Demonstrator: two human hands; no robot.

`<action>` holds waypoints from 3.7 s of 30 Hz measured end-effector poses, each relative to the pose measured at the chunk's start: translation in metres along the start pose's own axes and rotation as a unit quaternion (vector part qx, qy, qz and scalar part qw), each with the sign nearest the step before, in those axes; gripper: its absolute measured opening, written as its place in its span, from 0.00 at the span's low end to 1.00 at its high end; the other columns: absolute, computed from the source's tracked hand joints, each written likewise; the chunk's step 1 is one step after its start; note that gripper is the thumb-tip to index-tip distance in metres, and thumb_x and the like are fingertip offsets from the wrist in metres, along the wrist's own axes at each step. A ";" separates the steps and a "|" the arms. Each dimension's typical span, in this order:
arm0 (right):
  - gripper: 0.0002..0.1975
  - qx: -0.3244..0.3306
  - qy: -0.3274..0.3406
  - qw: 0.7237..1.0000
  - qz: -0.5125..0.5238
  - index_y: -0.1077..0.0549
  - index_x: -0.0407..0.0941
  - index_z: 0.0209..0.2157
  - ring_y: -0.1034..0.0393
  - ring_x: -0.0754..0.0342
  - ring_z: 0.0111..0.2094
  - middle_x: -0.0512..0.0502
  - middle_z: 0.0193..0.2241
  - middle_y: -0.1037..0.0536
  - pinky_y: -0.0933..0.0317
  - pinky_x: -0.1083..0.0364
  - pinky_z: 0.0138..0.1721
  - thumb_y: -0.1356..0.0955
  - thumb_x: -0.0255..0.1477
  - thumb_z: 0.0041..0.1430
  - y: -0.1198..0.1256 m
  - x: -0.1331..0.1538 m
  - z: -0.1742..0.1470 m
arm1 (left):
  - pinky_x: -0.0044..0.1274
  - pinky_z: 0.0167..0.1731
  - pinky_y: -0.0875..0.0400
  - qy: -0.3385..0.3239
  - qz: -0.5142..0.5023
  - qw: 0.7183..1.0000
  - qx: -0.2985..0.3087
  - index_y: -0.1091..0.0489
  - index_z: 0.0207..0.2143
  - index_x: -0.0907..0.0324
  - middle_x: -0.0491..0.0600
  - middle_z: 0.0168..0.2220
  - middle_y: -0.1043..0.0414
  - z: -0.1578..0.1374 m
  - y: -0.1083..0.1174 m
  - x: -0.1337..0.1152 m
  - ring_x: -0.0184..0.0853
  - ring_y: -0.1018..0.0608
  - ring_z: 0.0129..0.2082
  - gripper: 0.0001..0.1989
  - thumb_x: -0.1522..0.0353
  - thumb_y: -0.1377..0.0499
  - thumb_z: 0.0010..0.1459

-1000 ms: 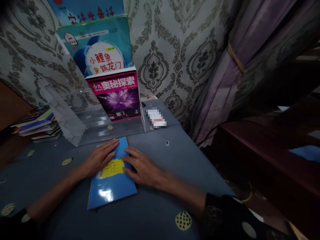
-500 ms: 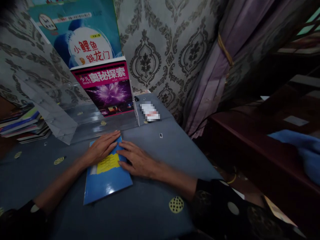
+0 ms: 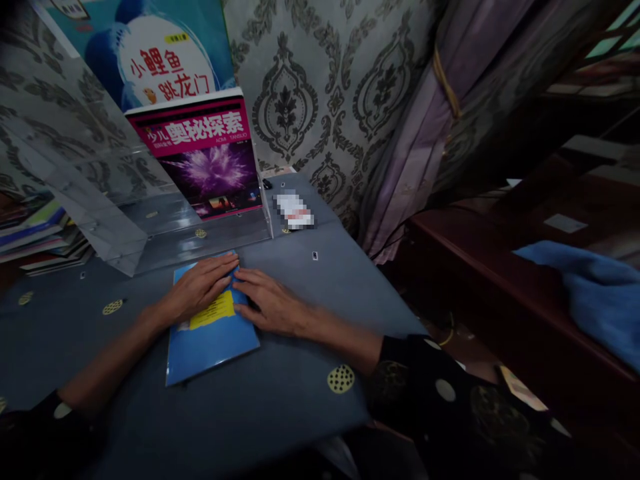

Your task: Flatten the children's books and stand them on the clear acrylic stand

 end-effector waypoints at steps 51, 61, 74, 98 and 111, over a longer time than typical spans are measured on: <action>0.20 0.008 -0.002 0.999 0.037 0.30 0.39 0.58 0.36 0.46 0.63 0.33 0.59 0.28 0.36 0.41 0.61 0.38 0.32 0.69 0.014 0.059 -0.070 | 0.38 0.64 0.38 -0.034 -0.013 0.997 0.075 0.40 0.65 0.59 0.54 0.65 0.36 -0.043 0.010 -0.090 0.39 0.34 0.66 0.24 0.58 0.55 0.72; 0.20 0.015 -0.028 0.999 0.022 0.30 0.42 0.60 0.33 0.47 0.61 0.35 0.59 0.28 0.33 0.43 0.60 0.38 0.31 0.70 0.017 0.074 -0.096 | 0.36 0.64 0.38 -0.040 0.024 0.997 0.063 0.44 0.66 0.61 0.56 0.66 0.37 -0.064 0.009 -0.126 0.39 0.35 0.66 0.25 0.60 0.55 0.72; 0.19 0.005 -0.008 1.000 0.011 0.31 0.47 0.60 0.32 0.47 0.60 0.40 0.59 0.27 0.31 0.42 0.59 0.37 0.28 0.69 0.016 0.072 -0.097 | 0.39 0.66 0.45 0.011 0.136 0.990 0.024 0.41 0.64 0.68 0.59 0.64 0.36 -0.110 0.014 -0.150 0.42 0.34 0.66 0.23 0.64 0.55 0.73; 0.25 0.216 0.136 0.967 -0.013 0.36 0.36 0.63 0.47 0.48 0.69 0.34 0.65 0.35 0.51 0.45 0.69 0.40 0.36 0.73 -0.050 0.088 0.045 | 0.36 0.56 0.31 0.109 0.167 0.979 -0.039 0.35 0.61 0.64 0.58 0.58 0.27 -0.162 0.026 -0.143 0.42 0.26 0.59 0.22 0.65 0.55 0.72; 0.23 0.102 -0.031 0.984 -0.144 0.32 0.42 0.62 0.35 0.42 0.59 0.36 0.58 0.27 0.45 0.41 0.60 0.37 0.35 0.70 -0.030 0.003 0.099 | 0.37 0.59 0.34 0.104 0.205 0.973 -0.026 0.43 0.67 0.61 0.55 0.65 0.36 -0.155 0.022 -0.128 0.44 0.34 0.65 0.27 0.59 0.53 0.71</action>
Point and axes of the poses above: each hand's wrist, its own z-axis towards the middle knuckle, its own y-axis out of the back of the hand, x = y × z, the point moved 5 cm from there along z, towards the middle knuckle
